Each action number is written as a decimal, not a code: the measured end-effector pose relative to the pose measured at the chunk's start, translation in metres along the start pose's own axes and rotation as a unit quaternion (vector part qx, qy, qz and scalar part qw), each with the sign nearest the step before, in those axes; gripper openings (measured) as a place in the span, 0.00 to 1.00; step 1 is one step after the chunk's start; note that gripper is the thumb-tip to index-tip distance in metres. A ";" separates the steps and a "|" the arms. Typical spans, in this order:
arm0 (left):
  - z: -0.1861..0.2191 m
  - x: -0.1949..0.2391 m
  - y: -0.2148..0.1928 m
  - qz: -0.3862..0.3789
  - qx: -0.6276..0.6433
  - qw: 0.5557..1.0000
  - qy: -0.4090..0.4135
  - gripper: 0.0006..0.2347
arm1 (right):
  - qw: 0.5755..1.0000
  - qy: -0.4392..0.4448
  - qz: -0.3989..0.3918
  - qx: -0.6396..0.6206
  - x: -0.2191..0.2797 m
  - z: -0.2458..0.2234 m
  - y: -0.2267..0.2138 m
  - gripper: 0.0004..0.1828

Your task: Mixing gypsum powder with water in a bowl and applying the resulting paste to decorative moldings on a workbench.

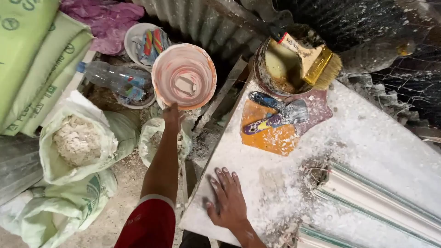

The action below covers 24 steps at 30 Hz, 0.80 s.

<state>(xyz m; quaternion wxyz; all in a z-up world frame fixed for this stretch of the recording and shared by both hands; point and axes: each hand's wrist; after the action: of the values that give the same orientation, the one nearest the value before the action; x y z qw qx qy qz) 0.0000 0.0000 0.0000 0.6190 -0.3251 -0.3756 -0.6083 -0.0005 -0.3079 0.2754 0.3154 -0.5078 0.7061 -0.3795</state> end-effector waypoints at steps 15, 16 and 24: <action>0.094 0.226 -0.115 -0.035 -0.078 0.964 0.253 0.15 | 0.999 0.006 0.040 -0.016 -0.003 0.009 0.007 0.28; 0.102 0.268 -0.120 -0.033 -0.074 0.963 0.257 0.15 | 0.999 0.000 0.041 -0.017 -0.004 0.010 0.000 0.28; 0.098 0.486 -0.148 -0.090 -0.129 0.940 0.302 0.17 | 0.961 -0.064 0.237 -0.124 -0.040 -0.049 -0.154 0.20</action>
<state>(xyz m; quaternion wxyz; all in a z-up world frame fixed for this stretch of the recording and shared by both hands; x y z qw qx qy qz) -0.1648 -0.1705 0.4593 0.5988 -0.1687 -0.1168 -0.7741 0.0432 -0.2891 0.4348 0.3753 -0.3840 0.8263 -0.1700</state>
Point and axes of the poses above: each hand's wrist, its own x-axis away from the middle knuckle, its own y-axis out of the palm, z = x × y, and after that the axes turned 2 degrees about x, right-handed
